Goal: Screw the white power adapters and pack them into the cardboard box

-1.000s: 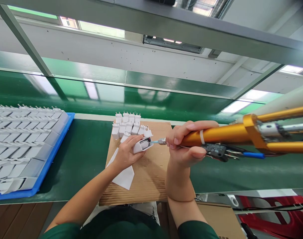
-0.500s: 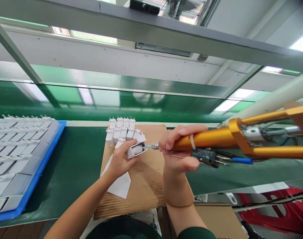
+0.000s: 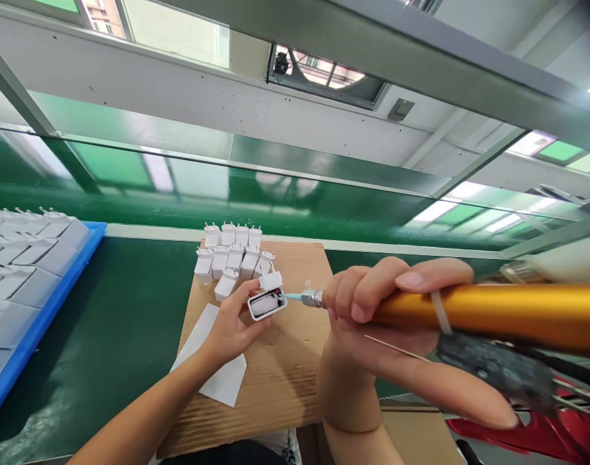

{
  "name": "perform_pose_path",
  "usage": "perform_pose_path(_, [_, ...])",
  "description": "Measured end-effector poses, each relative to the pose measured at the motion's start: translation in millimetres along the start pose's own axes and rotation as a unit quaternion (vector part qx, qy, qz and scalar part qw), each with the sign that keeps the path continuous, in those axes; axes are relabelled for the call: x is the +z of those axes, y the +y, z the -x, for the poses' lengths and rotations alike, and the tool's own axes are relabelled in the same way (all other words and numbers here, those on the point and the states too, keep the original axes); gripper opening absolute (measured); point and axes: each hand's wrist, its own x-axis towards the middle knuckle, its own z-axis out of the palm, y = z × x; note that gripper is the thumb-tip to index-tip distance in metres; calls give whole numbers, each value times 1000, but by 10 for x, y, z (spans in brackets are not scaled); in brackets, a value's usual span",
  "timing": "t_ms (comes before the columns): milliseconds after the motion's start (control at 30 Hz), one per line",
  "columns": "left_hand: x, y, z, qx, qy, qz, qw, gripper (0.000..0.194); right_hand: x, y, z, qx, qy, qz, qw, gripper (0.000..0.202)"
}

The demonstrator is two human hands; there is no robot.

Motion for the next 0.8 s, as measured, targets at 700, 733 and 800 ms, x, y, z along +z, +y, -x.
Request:
perform_pose_path(700, [-8, 64, 42, 55, 45, -25, 997, 42, 8, -326, 7, 41, -17, 48, 998, 15])
perform_pose_path(733, [-8, 64, 44, 55, 45, -22, 997, 42, 2, -315, 7, 41, -17, 48, 998, 16])
perform_pose_path(800, [-7, 65, 47, 54, 46, -18, 997, 43, -39, -285, 13, 35, -23, 44, 998, 19])
